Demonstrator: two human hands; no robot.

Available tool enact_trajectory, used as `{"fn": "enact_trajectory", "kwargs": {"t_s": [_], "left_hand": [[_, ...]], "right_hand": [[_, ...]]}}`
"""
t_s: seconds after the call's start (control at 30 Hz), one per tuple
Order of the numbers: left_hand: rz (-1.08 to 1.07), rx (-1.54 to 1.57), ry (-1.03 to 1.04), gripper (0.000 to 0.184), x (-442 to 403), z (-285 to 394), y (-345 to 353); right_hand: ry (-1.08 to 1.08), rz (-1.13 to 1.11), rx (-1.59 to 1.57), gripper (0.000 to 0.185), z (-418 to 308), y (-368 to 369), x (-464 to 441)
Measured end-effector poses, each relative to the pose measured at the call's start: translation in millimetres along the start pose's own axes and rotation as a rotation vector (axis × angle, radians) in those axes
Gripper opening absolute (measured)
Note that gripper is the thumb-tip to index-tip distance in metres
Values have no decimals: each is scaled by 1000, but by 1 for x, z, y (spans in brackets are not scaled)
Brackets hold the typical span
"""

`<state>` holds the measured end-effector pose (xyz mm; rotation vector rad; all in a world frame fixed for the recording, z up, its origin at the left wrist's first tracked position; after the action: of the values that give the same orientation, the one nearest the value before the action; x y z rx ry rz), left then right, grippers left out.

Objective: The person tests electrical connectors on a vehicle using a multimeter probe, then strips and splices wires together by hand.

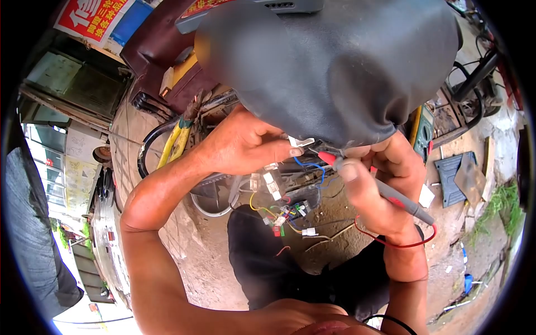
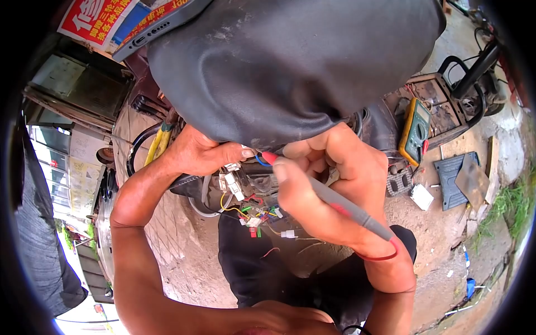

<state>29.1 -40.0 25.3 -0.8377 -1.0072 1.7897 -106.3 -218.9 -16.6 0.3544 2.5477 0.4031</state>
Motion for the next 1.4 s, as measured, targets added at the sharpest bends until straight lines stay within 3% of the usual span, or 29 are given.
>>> {"fn": "enact_trajectory", "kwargs": {"t_s": [0.23, 0.33, 0.97, 1.4], "left_hand": [[-15, -16, -17, 25, -1, 7, -1], [0, -17, -34, 26, -1, 6, 0], [-11, -46, -96, 27, 4, 4, 4], [53, -303, 118, 24, 0, 19, -2]], "right_hand": [[11, -88, 230, 20, -16, 0, -6], [-115, -134, 359, 17, -20, 4, -9], [-197, -100, 492, 20, -16, 13, -5], [-252, -118, 535, 23, -14, 20, -3]]}}
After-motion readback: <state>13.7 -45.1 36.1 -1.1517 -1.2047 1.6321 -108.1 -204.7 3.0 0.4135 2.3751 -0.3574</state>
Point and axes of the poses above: each hand's wrist, its own x-axis away from the middle knuckle, its own y-axis out of the palm, z = x × y, the point moved 4 cm from there along -x, towards the middle knuckle, and after that the axes turned 12 degrees about -x, right-handed, at the moved point
